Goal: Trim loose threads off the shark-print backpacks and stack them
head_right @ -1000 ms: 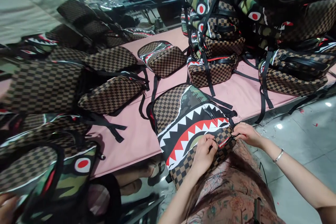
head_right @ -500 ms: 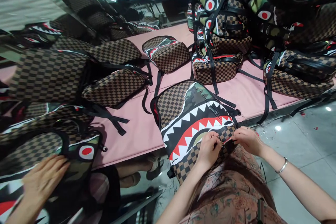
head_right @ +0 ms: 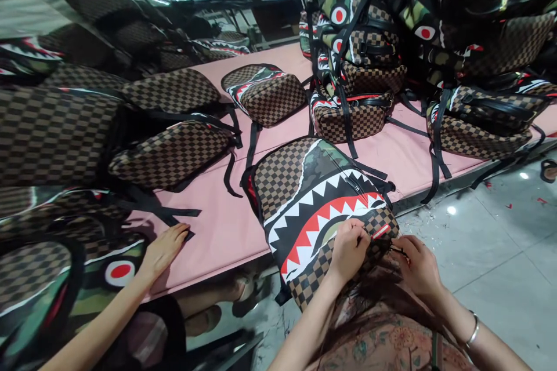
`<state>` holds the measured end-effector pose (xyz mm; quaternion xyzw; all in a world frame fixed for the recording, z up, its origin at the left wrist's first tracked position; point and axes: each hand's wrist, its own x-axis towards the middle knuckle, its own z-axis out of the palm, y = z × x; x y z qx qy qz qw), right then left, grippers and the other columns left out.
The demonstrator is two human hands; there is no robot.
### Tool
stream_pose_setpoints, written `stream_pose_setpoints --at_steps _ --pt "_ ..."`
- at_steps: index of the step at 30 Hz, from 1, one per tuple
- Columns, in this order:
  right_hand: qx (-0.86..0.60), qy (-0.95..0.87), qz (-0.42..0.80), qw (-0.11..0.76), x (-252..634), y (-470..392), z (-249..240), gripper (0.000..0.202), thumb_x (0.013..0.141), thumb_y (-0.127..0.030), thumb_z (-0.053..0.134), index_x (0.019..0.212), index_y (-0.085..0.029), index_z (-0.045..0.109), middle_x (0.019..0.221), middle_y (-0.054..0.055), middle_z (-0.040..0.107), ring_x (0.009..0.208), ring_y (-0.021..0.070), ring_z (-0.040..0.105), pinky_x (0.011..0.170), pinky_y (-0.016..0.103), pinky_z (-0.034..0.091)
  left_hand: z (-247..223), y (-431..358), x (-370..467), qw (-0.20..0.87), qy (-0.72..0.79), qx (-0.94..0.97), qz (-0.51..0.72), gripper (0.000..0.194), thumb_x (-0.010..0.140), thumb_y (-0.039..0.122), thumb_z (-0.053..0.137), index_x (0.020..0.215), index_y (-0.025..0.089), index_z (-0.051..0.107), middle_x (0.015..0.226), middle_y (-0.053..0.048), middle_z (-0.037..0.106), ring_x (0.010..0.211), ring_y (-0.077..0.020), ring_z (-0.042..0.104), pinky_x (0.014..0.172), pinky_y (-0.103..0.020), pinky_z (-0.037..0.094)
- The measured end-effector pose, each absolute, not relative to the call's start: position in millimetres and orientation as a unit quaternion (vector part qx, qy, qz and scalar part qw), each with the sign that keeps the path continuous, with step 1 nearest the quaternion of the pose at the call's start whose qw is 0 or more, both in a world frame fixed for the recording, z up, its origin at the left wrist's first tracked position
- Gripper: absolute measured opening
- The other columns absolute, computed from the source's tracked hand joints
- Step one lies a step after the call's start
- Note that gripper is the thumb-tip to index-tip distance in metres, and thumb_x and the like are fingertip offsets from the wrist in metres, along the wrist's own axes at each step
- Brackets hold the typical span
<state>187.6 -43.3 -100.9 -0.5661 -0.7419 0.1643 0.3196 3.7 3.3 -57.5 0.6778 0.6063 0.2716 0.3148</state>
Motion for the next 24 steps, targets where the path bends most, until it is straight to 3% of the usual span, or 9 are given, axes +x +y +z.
stream_pose_setpoints --at_steps 5,9,14,20,24 --pt "-0.608 -0.728 0.140 0.282 173.8 -56.5 -91.2 0.017 0.084 -0.026 0.048 0.099 -0.026 0.054 0.090 0.006 0.064 0.074 0.0213 0.063 0.057 0.031 0.049 -59.1 1.6 3.8 0.289 0.603 0.687 0.286 0.021 0.075 0.008 0.045 0.057 0.018 0.051 0.086 -0.006 0.057 0.086 -0.0198 0.051 0.075 -0.037 0.041" --pt "-0.628 -0.739 0.096 0.224 159.6 -58.8 -88.3 0.016 0.081 -0.027 0.049 0.097 -0.027 0.053 0.084 0.004 0.066 0.062 0.0212 0.063 0.045 0.029 0.042 -56.6 -1.7 6.3 0.256 0.604 0.696 0.292 0.019 0.076 0.008 0.044 0.061 0.018 0.051 0.087 -0.008 0.055 0.085 -0.0205 0.050 0.075 -0.038 0.042" --pt "-0.605 -0.755 0.082 0.237 148.8 -53.0 -82.6 0.014 0.082 -0.022 0.045 0.092 -0.025 0.055 0.075 0.004 0.067 0.059 0.0195 0.062 0.044 0.026 0.036 -57.5 -6.0 10.5 0.201 0.594 0.716 0.307 0.015 0.076 0.007 0.042 0.071 0.017 0.052 0.093 -0.010 0.053 0.089 -0.0225 0.049 0.078 -0.040 0.042" --pt "-0.589 -0.688 0.260 0.334 165.9 -37.3 -77.0 0.012 0.084 -0.031 0.048 0.087 -0.023 0.057 0.073 0.002 0.063 0.065 0.0182 0.059 0.056 0.028 0.044 -48.9 -8.8 4.3 0.249 0.562 0.695 0.372 0.018 0.083 0.014 0.041 0.067 0.018 0.049 0.092 -0.009 0.055 0.090 -0.0201 0.050 0.079 -0.037 0.043" --pt "-0.595 -0.524 0.415 0.447 189.8 -26.2 -93.1 0.021 0.085 -0.041 0.047 0.089 -0.021 0.052 0.057 -0.003 0.053 0.048 0.0136 0.050 0.044 0.026 0.042 -32.9 -25.8 -2.9 0.351 0.505 0.711 0.341 0.017 0.084 0.021 0.044 0.070 0.020 0.052 0.080 -0.005 0.057 0.079 -0.0164 0.054 0.072 -0.030 0.046"
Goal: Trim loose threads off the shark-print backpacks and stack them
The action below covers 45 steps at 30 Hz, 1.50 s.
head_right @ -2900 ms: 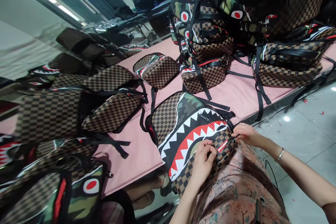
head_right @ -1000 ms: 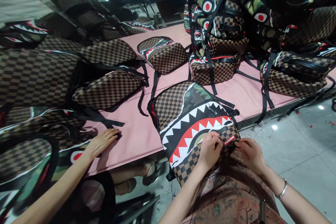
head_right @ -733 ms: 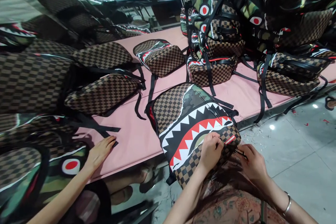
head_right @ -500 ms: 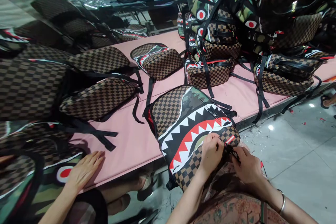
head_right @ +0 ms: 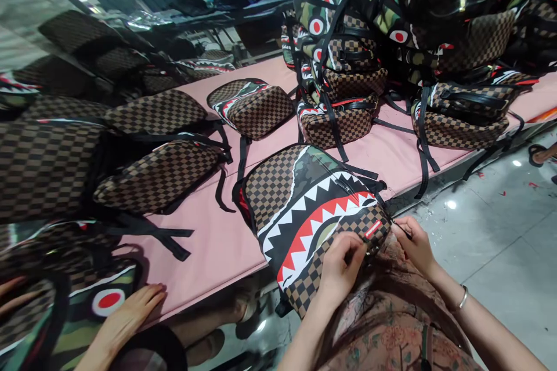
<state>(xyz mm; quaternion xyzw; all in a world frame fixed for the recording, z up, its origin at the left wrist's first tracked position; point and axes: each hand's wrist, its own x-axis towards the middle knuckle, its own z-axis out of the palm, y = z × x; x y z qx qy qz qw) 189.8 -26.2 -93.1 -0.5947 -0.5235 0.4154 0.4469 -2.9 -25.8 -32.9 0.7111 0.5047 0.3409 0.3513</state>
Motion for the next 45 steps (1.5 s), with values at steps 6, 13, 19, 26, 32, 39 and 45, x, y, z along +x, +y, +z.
stream_pose_setpoints --at_steps 6,13,19,26,32,39,45 --pt "-0.581 -0.465 0.460 0.485 208.1 -24.9 -129.3 0.025 0.083 -0.042 0.049 0.094 -0.020 0.054 0.077 0.001 0.061 0.067 0.0162 0.058 0.060 0.028 0.049 -29.3 -51.7 -0.3 0.346 0.409 0.813 0.226 0.032 0.083 0.017 0.044 0.110 0.026 0.057 0.109 -0.008 0.057 0.094 -0.0196 0.054 0.083 -0.034 0.045" --pt "-0.562 -0.463 0.461 0.507 202.7 -27.3 -145.6 0.021 0.081 -0.036 0.053 0.096 -0.021 0.054 0.092 0.004 0.062 0.086 0.0199 0.059 0.078 0.034 0.048 -60.2 -25.2 41.0 0.104 0.534 0.821 0.174 0.023 0.085 0.028 0.046 0.103 0.022 0.059 0.091 -0.009 0.061 0.082 -0.0228 0.054 0.070 -0.035 0.044" --pt "-0.556 -0.527 0.424 0.483 203.0 -36.9 -142.7 0.024 0.081 -0.029 0.053 0.104 -0.022 0.054 0.101 0.004 0.061 0.093 0.0203 0.058 0.083 0.035 0.047 -72.4 -31.8 46.1 0.028 0.535 0.824 0.185 0.020 0.088 0.018 0.038 0.085 0.019 0.058 0.077 -0.008 0.060 0.072 -0.0197 0.051 0.064 -0.031 0.041" --pt "-0.549 -0.594 0.355 0.469 206.0 -41.8 -148.8 0.013 0.081 -0.024 0.052 0.092 -0.022 0.059 0.091 0.005 0.065 0.088 0.0208 0.059 0.078 0.034 0.048 -80.9 -33.8 40.2 0.105 0.566 0.765 0.288 0.018 0.086 0.013 0.034 0.078 0.019 0.049 0.071 -0.007 0.054 0.068 -0.0190 0.049 0.064 -0.032 0.040" --pt "-0.531 -0.634 0.311 0.469 214.2 -42.0 -153.4 0.012 0.082 -0.026 0.052 0.091 -0.023 0.059 0.088 0.005 0.064 0.086 0.0205 0.059 0.075 0.035 0.049 -78.1 -29.8 39.5 0.260 0.571 0.687 0.365 0.014 0.086 0.019 0.038 0.073 0.020 0.043 0.072 -0.003 0.052 0.068 -0.0151 0.049 0.065 -0.028 0.040" --pt "-0.495 -0.684 0.292 0.450 211.0 -40.4 -155.0 0.017 0.085 -0.024 0.048 0.099 -0.023 0.058 0.095 0.007 0.063 0.091 0.0213 0.058 0.079 0.038 0.048 -74.1 -31.1 36.7 0.356 0.539 0.644 0.409 0.011 0.084 0.020 0.044 0.074 0.019 0.045 0.076 -0.002 0.055 0.073 -0.0148 0.052 0.071 -0.027 0.040" --pt "-0.473 -0.672 0.295 0.488 208.1 -36.7 -158.4 0.017 0.083 -0.021 0.050 0.099 -0.024 0.057 0.095 0.005 0.063 0.092 0.0206 0.058 0.083 0.040 0.046 -44.2 -51.2 45.1 0.445 0.410 0.688 0.401 0.010 0.086 0.017 0.042 0.075 0.019 0.044 0.077 -0.003 0.057 0.075 -0.0143 0.053 0.074 -0.030 0.041"
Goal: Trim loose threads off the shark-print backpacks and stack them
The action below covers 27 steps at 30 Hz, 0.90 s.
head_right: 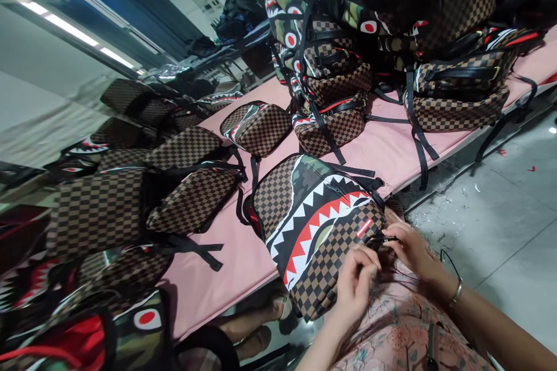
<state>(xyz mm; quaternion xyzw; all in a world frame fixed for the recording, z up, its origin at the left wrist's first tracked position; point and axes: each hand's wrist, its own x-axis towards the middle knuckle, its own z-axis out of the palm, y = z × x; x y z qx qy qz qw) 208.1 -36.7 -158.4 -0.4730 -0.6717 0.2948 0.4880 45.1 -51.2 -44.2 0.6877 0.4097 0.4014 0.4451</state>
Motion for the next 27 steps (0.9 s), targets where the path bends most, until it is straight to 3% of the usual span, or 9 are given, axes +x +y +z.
stream_pose_setpoints --at_steps 4,8,10,13,17,21,23,27 --pt "-0.469 -0.658 0.315 0.498 211.0 -37.5 -154.8 0.016 0.083 -0.024 0.052 0.098 -0.023 0.056 0.093 0.006 0.063 0.091 0.0203 0.058 0.081 0.038 0.048 -24.1 -57.7 44.9 0.474 0.324 0.766 0.290 0.004 0.085 0.019 0.046 0.084 0.018 0.050 0.081 -0.005 0.061 0.078 -0.0152 0.054 0.077 -0.030 0.041" --pt "-0.524 -0.565 0.423 0.476 219.2 -32.7 -147.0 0.023 0.081 -0.037 0.053 0.096 -0.020 0.058 0.092 0.007 0.064 0.088 0.0209 0.060 0.077 0.034 0.050 -9.5 -45.9 27.2 0.467 0.336 0.785 0.229 0.018 0.082 0.028 0.054 0.095 0.017 0.058 0.076 -0.005 0.062 0.074 -0.0160 0.055 0.075 -0.029 0.043" --pt "-0.555 -0.508 0.462 0.470 222.0 -24.7 -146.5 0.031 0.078 -0.044 0.055 0.095 -0.019 0.059 0.091 0.007 0.065 0.087 0.0220 0.061 0.076 0.033 0.051 -0.9 -35.7 11.3 0.456 0.316 0.804 0.211 0.025 0.083 0.030 0.052 0.103 0.018 0.060 0.091 -0.009 0.064 0.086 -0.0188 0.056 0.083 -0.033 0.042" --pt "-0.565 -0.461 0.488 0.479 219.8 -6.4 -150.4 0.038 0.071 -0.051 0.060 0.091 -0.018 0.061 0.089 0.007 0.066 0.087 0.0232 0.062 0.076 0.033 0.051 6.3 -15.9 -17.3 0.451 0.324 0.805 0.208 0.039 0.078 0.035 0.058 0.113 0.019 0.059 0.126 -0.014 0.050 0.112 -0.0253 0.047 0.095 -0.038 0.037" --pt "-0.548 -0.468 0.494 0.486 206.3 22.4 -156.3 0.041 0.067 -0.054 0.063 0.087 -0.018 0.061 0.089 0.009 0.067 0.087 0.0237 0.062 0.081 0.035 0.050 -10.2 28.2 -55.1 0.421 0.471 0.721 0.285 0.025 0.084 0.032 0.049 0.083 0.018 0.070 0.098 -0.010 0.066 0.089 -0.0183 0.060 0.082 -0.031 0.047" --pt "-0.523 -0.516 0.493 0.466 187.0 57.7 -149.0 0.036 0.072 -0.047 0.059 0.094 -0.019 0.059 0.098 0.008 0.065 0.095 0.0230 0.060 0.086 0.035 0.048 -38.0 100.5 -83.7 0.286 0.627 0.654 0.312 0.030 0.081 0.022 0.049 0.108 0.021 0.062 0.097 -0.005 0.068 0.080 -0.0149 0.063 0.075 -0.027 0.049" --pt "-0.512 -0.570 0.462 0.445 175.0 81.5 -138.4 0.032 0.076 -0.044 0.055 0.096 -0.019 0.059 0.099 0.007 0.065 0.097 0.0219 0.059 0.086 0.034 0.047 -46.5 140.5 -93.7 0.246 0.667 0.629 0.314 0.027 0.082 0.021 0.047 0.103 0.020 0.064 0.088 -0.004 0.070 0.078 -0.0152 0.064 0.075 -0.027 0.048" --pt "-0.513 -0.716 0.286 0.378 144.0 139.4 -109.4 0.025 0.085 -0.037 0.042 0.095 -0.020 0.057 0.095 0.006 0.065 0.089 0.0197 0.061 0.077 0.031 0.049 -53.0 199.5 -106.2 0.180 0.711 0.610 0.300 0.021 0.080 0.018 0.051 0.093 0.021 0.067 0.093 -0.005 0.069 0.088 -0.0174 0.062 0.081 -0.029 0.044"
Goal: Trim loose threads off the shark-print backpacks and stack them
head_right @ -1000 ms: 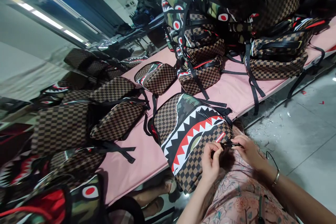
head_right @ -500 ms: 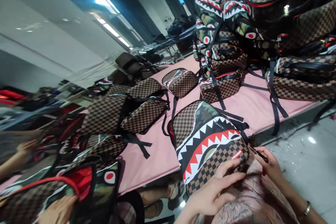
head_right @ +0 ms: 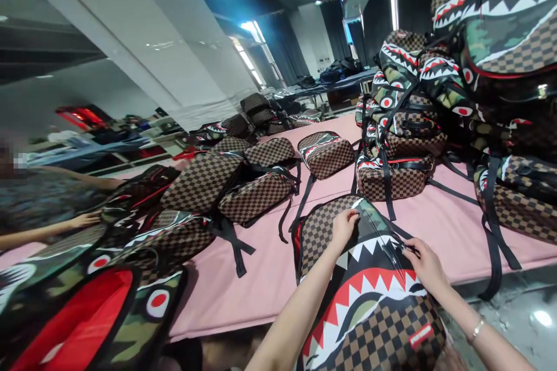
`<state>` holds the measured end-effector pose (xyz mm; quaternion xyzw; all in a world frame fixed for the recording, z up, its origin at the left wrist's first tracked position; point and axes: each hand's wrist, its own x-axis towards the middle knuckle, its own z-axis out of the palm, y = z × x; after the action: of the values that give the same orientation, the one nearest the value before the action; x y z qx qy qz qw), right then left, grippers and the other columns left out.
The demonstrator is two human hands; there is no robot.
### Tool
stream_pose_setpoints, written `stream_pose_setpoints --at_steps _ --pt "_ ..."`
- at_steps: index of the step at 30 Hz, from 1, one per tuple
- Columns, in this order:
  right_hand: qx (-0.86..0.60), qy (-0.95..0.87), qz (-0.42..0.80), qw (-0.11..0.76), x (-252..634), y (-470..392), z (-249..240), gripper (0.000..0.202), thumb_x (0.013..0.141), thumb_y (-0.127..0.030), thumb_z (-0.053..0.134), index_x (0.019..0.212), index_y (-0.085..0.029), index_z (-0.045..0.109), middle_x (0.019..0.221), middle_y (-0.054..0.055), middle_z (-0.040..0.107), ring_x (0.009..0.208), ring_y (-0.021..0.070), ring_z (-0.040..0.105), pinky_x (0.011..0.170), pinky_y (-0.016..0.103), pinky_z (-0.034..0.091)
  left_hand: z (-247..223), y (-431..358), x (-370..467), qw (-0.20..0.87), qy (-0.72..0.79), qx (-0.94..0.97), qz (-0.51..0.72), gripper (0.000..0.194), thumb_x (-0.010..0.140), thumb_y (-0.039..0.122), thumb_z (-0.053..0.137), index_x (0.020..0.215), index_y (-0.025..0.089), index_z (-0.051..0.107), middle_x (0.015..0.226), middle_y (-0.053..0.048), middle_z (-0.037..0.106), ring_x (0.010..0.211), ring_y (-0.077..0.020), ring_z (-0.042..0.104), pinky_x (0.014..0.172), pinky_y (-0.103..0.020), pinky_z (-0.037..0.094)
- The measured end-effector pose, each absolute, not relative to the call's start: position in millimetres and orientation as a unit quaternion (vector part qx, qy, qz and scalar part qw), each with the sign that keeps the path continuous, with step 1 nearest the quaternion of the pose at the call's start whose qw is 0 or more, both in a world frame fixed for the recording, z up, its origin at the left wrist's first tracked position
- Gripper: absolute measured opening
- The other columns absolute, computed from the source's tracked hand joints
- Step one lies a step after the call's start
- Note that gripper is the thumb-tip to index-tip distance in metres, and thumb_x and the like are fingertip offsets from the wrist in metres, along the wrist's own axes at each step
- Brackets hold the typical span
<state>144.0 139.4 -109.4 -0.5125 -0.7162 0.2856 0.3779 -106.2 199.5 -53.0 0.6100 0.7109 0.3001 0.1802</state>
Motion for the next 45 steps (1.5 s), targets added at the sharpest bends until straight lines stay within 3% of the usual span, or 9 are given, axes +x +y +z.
stream_pose_setpoints --at_steps 9,21,31,35,39,40,42,43,45 --pt "-0.499 -0.815 0.101 0.277 59.2 232.0 -66.9 0.010 0.084 -0.018 0.047 0.085 -0.020 0.057 0.084 0.006 0.062 0.080 0.0222 0.057 0.066 0.030 0.039 -60.0 225.0 -115.6 0.095 0.701 0.675 0.210 0.019 0.084 0.024 0.045 0.086 0.018 0.064 0.091 -0.008 0.062 0.087 -0.0187 0.058 0.076 -0.028 0.042" --pt "-0.452 -0.867 0.072 0.197 44.6 261.8 -65.1 0.009 0.084 -0.019 0.051 0.089 -0.020 0.059 0.086 0.005 0.061 0.080 0.0201 0.055 0.067 0.028 0.037 -67.9 230.8 -131.9 0.070 0.611 0.773 0.154 0.025 0.088 0.025 0.032 0.094 0.015 0.054 0.092 -0.010 0.056 0.086 -0.0204 0.055 0.076 -0.032 0.044" --pt "-0.460 -0.839 0.146 0.251 47.3 267.8 -67.8 0.011 0.082 -0.017 0.050 0.079 -0.020 0.060 0.081 0.006 0.062 0.080 0.0212 0.055 0.072 0.031 0.038 -61.2 229.6 -130.8 0.087 0.622 0.742 0.234 0.019 0.086 0.022 0.036 0.087 0.017 0.054 0.089 -0.009 0.058 0.082 -0.0192 0.055 0.073 -0.031 0.045" --pt "-0.484 -0.791 0.215 0.306 77.4 262.4 -80.5 0.016 0.085 -0.028 0.045 0.084 -0.020 0.059 0.086 0.004 0.065 0.083 0.0203 0.059 0.073 0.031 0.044 -45.4 195.9 -151.4 0.104 0.646 0.699 0.289 0.020 0.086 0.023 0.036 0.080 0.018 0.054 0.081 -0.005 0.059 0.075 -0.0151 0.056 0.069 -0.027 0.045" --pt "-0.519 -0.714 0.298 0.363 134.3 221.2 -113.7 0.036 0.083 -0.047 0.042 0.091 -0.017 0.059 0.089 0.007 0.068 0.085 0.0215 0.063 0.071 0.031 0.051 -43.6 114.6 -198.4 0.140 0.688 0.622 0.347 0.026 0.086 0.032 0.037 0.073 0.019 0.054 0.072 -0.003 0.060 0.069 -0.0161 0.058 0.064 -0.027 0.048" --pt "-0.538 -0.641 0.378 0.396 149.7 203.3 -125.2 0.039 0.075 -0.052 0.052 0.089 -0.016 0.061 0.090 0.008 0.069 0.086 0.0237 0.064 0.071 0.031 0.052 -47.5 88.7 -210.2 0.147 0.708 0.579 0.376 0.026 0.085 0.036 0.038 0.076 0.019 0.056 0.077 -0.005 0.061 0.076 -0.0188 0.060 0.068 -0.030 0.049" --pt "-0.594 -0.506 0.477 0.404 176.5 161.0 -150.3 0.043 0.064 -0.055 0.062 0.082 -0.017 0.066 0.080 0.007 0.070 0.076 0.0254 0.066 0.061 0.031 0.053 -59.9 35.7 -226.3 0.111 0.757 0.483 0.426 0.033 0.080 0.040 0.047 0.107 0.021 0.053 0.112 -0.011 0.057 0.107 -0.0266 0.053 0.085 -0.039 0.046" --pt "-0.624 -0.461 0.508 0.375 186.4 138.4 -163.0 0.043 0.063 -0.056 0.062 0.081 -0.017 0.067 0.065 0.005 0.068 0.061 0.0243 0.066 0.051 0.031 0.052 -67.5 10.5 -228.8 0.116 0.786 0.423 0.435 0.049 0.077 0.041 0.050 0.123 0.025 0.042 0.131 -0.011 0.044 0.119 -0.0290 0.044 0.091 -0.042 0.043" --pt "-0.663 -0.409 0.527 0.340 197.0 95.9 -186.1 0.047 0.063 -0.063 0.056 0.073 -0.019 0.069 0.035 -0.001 0.052 0.030 0.0225 0.052 0.028 0.033 0.041 -82.3 -32.8 -221.2 0.179 0.819 0.316 0.444 0.067 0.077 0.046 0.049 0.136 0.030 0.023 0.144 -0.010 0.026 0.124 -0.0317 0.039 0.093 -0.046 0.042"
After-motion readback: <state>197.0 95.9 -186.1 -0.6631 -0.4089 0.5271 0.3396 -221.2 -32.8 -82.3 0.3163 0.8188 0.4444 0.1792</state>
